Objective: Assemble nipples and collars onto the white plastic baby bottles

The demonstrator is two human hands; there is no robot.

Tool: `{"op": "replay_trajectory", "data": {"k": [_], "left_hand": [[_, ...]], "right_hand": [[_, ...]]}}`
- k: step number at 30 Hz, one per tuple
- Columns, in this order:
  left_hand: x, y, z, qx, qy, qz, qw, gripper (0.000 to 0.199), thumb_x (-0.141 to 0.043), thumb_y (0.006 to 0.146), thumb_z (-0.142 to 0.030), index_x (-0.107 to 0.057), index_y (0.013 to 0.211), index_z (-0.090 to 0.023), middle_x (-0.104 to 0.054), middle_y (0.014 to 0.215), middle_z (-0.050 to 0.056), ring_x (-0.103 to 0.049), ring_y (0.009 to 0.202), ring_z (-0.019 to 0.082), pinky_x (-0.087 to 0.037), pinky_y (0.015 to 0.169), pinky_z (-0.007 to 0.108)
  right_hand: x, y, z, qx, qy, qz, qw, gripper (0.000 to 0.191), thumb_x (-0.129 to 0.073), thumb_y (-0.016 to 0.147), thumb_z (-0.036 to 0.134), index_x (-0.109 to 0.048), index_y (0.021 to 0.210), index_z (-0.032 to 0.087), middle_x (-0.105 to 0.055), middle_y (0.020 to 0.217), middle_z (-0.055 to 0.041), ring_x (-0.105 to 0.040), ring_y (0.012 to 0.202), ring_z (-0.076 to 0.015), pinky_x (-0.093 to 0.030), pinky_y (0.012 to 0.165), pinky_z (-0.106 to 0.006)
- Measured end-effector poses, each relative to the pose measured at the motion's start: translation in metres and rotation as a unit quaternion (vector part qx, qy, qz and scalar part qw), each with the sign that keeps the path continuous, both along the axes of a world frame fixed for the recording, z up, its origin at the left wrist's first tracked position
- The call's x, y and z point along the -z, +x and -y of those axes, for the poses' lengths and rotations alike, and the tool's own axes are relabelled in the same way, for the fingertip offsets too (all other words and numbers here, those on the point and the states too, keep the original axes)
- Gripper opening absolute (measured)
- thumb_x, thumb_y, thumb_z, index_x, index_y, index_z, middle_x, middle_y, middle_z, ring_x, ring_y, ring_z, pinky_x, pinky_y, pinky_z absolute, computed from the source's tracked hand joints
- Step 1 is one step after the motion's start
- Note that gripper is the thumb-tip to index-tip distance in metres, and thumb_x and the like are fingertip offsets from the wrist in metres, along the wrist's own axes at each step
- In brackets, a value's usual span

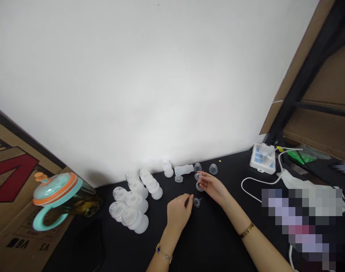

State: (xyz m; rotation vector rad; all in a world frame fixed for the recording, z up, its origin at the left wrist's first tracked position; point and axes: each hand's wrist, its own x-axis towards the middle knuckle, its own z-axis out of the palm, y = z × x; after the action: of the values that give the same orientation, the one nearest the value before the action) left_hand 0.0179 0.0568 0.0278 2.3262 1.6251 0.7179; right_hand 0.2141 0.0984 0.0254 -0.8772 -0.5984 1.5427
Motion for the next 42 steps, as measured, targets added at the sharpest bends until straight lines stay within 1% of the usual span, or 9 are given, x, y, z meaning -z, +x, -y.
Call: {"op": "replay_trajectory", "data": {"k": [6, 14, 20, 25, 30, 34, 36, 40, 42], "left_hand": [[-0.002, -0.001, 0.000, -0.003, 0.001, 0.002, 1.000, 0.034, -0.050, 0.101, -0.035, -0.073, 0.079, -0.024, -0.072, 0.071, 0.000, -0.064, 0.064, 0.014, -0.033, 0.059, 0.027], [-0.003, 0.000, 0.001, -0.004, -0.004, -0.003, 1.000, 0.035, -0.049, 0.101, -0.036, -0.074, 0.080, -0.024, -0.071, 0.071, 0.001, -0.064, 0.064, 0.014, -0.032, 0.058, 0.027], [-0.003, 0.000, 0.001, -0.003, -0.002, 0.003, 1.000, 0.032, -0.051, 0.101, -0.036, -0.074, 0.081, -0.024, -0.072, 0.072, 0.001, -0.065, 0.065, 0.014, -0.033, 0.059, 0.026], [-0.004, 0.000, 0.001, -0.004, 0.001, -0.001, 1.000, 0.031, -0.052, 0.101, -0.035, -0.074, 0.081, -0.024, -0.072, 0.071, 0.000, -0.065, 0.064, 0.014, -0.031, 0.058, 0.026], [-0.002, -0.001, 0.000, -0.004, 0.007, 0.005, 1.000, 0.032, -0.052, 0.101, -0.035, -0.073, 0.079, -0.024, -0.071, 0.069, 0.000, -0.064, 0.063, 0.013, -0.030, 0.058, 0.026], [-0.001, -0.001, -0.001, -0.003, 0.010, 0.007, 1.000, 0.030, -0.053, 0.100, -0.034, -0.074, 0.081, -0.023, -0.072, 0.071, 0.000, -0.065, 0.064, 0.014, -0.030, 0.058, 0.026], [-0.001, -0.002, -0.001, -0.001, 0.011, 0.007, 1.000, 0.031, -0.053, 0.100, -0.034, -0.074, 0.081, -0.023, -0.072, 0.071, 0.001, -0.065, 0.064, 0.014, -0.030, 0.058, 0.026], [0.000, -0.003, -0.001, 0.001, 0.013, 0.014, 1.000, 0.032, -0.052, 0.101, -0.034, -0.074, 0.081, -0.023, -0.071, 0.070, 0.001, -0.064, 0.063, 0.015, -0.029, 0.058, 0.027], [0.000, -0.003, -0.001, 0.003, 0.011, 0.015, 1.000, 0.032, -0.051, 0.101, -0.034, -0.073, 0.081, -0.022, -0.071, 0.070, 0.002, -0.064, 0.063, 0.015, -0.029, 0.058, 0.027]], "right_hand": [[-0.003, -0.003, 0.004, 0.017, 0.006, 0.012, 1.000, 0.026, -0.074, 0.070, 0.021, -0.074, 0.096, 0.021, -0.075, 0.093, -0.0066, -0.073, 0.089, -0.0230, -0.057, 0.085, -0.037], [-0.005, -0.006, 0.009, 0.132, 0.115, 0.138, 0.975, 0.043, -0.086, 0.066, 0.029, -0.075, 0.107, 0.023, -0.067, 0.085, -0.0006, -0.065, 0.086, -0.0205, -0.052, 0.085, -0.035], [-0.005, -0.003, 0.010, 0.153, 0.120, 0.229, 0.954, 0.021, -0.082, 0.070, 0.037, -0.077, 0.084, 0.022, -0.071, 0.085, -0.0029, -0.064, 0.085, -0.0213, -0.049, 0.082, -0.034], [-0.006, -0.003, 0.010, 0.168, 0.142, 0.258, 0.941, 0.019, -0.080, 0.071, 0.040, -0.075, 0.074, 0.021, -0.070, 0.090, -0.0033, -0.063, 0.087, -0.0217, -0.049, 0.082, -0.034], [-0.003, 0.001, 0.006, 0.169, 0.115, 0.274, 0.940, 0.029, -0.081, 0.070, 0.047, -0.073, 0.078, 0.021, -0.068, 0.081, -0.0030, -0.062, 0.074, -0.0199, -0.049, 0.065, -0.030], [0.002, 0.003, 0.002, 0.120, 0.088, 0.294, 0.944, 0.037, -0.072, 0.075, 0.058, -0.063, 0.080, 0.022, -0.065, 0.064, 0.0002, -0.059, 0.055, -0.0173, -0.045, 0.054, -0.028], [0.004, 0.003, 0.002, 0.100, 0.081, 0.308, 0.943, 0.035, -0.064, 0.082, 0.058, -0.059, 0.084, 0.023, -0.069, 0.065, -0.0005, -0.062, 0.055, -0.0183, -0.045, 0.053, -0.028], [0.010, 0.001, 0.005, 0.104, 0.108, 0.423, 0.894, 0.016, -0.058, 0.086, 0.039, -0.059, 0.094, 0.025, -0.078, 0.096, -0.0051, -0.072, 0.078, -0.0222, -0.053, 0.069, -0.031], [0.013, 0.001, 0.007, 0.093, 0.126, 0.498, 0.853, 0.020, -0.060, 0.081, 0.026, -0.059, 0.101, 0.026, -0.076, 0.110, -0.0049, -0.074, 0.095, -0.0246, -0.054, 0.082, -0.034]]}}
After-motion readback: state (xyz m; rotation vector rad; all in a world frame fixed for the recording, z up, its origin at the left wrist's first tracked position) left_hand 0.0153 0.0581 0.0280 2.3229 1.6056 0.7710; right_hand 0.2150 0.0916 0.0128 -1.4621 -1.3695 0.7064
